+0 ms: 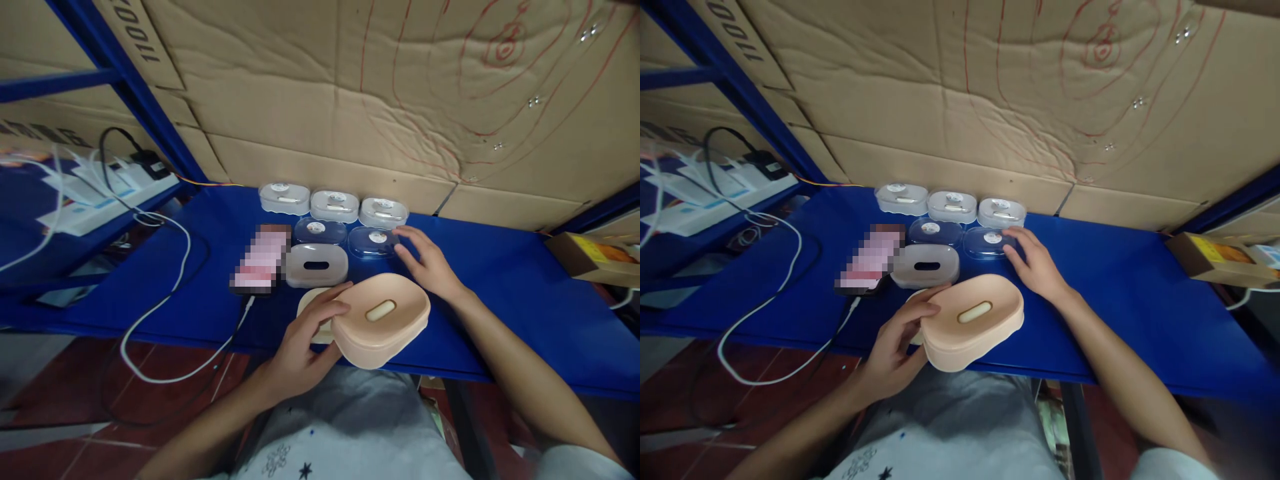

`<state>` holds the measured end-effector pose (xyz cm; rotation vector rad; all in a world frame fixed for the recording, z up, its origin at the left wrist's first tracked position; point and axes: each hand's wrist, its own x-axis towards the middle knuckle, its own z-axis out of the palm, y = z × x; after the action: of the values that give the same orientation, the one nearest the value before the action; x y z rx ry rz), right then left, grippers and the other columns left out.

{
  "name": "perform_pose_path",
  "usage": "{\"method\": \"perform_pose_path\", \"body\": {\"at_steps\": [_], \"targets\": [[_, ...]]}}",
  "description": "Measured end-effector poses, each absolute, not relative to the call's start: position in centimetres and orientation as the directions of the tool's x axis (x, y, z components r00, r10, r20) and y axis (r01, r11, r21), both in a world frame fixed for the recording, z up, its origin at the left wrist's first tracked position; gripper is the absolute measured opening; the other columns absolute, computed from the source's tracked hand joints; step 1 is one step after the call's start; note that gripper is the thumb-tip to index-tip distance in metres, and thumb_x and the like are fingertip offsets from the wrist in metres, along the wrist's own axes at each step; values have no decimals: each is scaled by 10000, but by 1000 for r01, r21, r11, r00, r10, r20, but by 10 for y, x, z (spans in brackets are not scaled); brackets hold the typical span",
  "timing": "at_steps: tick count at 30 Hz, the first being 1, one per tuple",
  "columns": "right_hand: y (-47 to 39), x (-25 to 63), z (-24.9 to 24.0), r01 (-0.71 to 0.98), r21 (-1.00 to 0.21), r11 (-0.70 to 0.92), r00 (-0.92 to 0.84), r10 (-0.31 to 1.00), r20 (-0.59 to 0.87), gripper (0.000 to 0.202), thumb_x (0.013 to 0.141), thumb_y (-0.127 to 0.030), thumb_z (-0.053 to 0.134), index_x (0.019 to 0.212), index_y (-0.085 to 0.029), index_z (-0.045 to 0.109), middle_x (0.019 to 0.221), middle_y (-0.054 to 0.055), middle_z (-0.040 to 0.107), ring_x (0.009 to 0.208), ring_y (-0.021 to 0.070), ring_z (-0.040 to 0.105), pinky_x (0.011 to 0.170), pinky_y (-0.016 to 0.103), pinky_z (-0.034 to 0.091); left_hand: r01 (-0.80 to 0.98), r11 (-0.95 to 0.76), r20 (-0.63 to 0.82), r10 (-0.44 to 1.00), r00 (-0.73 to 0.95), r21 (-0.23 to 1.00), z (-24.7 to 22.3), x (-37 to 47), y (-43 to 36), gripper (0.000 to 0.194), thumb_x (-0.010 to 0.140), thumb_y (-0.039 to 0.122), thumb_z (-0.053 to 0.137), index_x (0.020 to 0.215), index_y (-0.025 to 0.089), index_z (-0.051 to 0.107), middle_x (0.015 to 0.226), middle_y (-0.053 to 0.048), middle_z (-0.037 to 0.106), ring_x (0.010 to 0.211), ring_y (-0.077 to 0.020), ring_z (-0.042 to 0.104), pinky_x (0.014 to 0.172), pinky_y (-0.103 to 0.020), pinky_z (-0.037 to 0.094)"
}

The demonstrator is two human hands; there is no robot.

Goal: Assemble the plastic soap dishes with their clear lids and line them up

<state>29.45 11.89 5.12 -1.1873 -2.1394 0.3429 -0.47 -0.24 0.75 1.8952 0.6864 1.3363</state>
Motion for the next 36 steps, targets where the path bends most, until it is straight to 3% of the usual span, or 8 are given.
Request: {"method": "perform_pose_path", "body": {"at_steps": [3,5,12,16,19,25,33,36], "targets": [[100,289,73,355,-774,524,-540,791,287,559,1044,-655,524,1518,-358,547,1561,66,588,1449,297,555,1223,522,442,7,-598,565,761,321,801,8,-4,-4,599,936,85,669,1459,321,495,1645,-181,474,1497,-337,512,1178,-549,470],[86,283,85,204,-860,468,-751,638,169,756,928,-703,692,1581,-389,479,1637,45,520,1497,303,508,1242,493,423,-11,-595,564,757,331,804,9,-3,-4,676,898,103,715,1487,324,466,1661,-180,451,1510,-346,493,1183,-550,466],[66,267,92,161,-799,580,-887,440,141,1122,738,-553,937,1665,-336,343,1678,95,444,1553,329,414,1287,520,335,-66,-585,555,720,416,808,14,-6,-5,894,844,153,733,1620,311,318,1701,-168,363,1554,-356,411,1243,-569,399],[61,264,90,186,-729,658,-849,482,218,1045,762,-511,919,1634,-303,381,1602,119,504,1480,326,495,1228,474,424,-20,-585,540,734,411,811,10,-7,-7,1075,805,350,854,1669,314,215,1710,-182,313,1571,-441,339,1275,-681,282],[59,262,87,183,-723,666,-829,500,250,965,778,-505,903,1590,-289,428,1571,125,531,1450,329,530,1202,461,450,5,-541,510,796,327,841,4,-5,-8,1155,755,524,913,1667,351,226,1647,-171,385,1510,-452,416,1244,-698,329],[70,267,81,176,-798,577,-799,557,226,827,767,-492,913,1471,-294,529,1495,97,607,1378,308,601,1160,460,485,-71,-456,456,844,282,887,5,4,-7,1002,840,294,852,1636,384,250,1599,-131,428,1475,-351,497,1201,-553,468],[82,284,81,161,-887,433,-795,590,143,732,861,-625,791,1463,-282,553,1483,96,607,1335,308,614,1120,452,497,-55,-502,492,813,310,863,1,5,-9,1071,809,229,863,1637,331,191,1652,-193,395,1526,-392,466,1196,-576,482],[89,298,89,224,-873,433,-760,638,122,716,851,-618,811,1451,-302,580,1486,79,614,1375,319,586,1153,444,471,17,-531,507,817,277,847,3,7,-7,882,927,173,730,1631,307,216,1630,-204,461,1495,-331,528,1191,-550,505]]}}
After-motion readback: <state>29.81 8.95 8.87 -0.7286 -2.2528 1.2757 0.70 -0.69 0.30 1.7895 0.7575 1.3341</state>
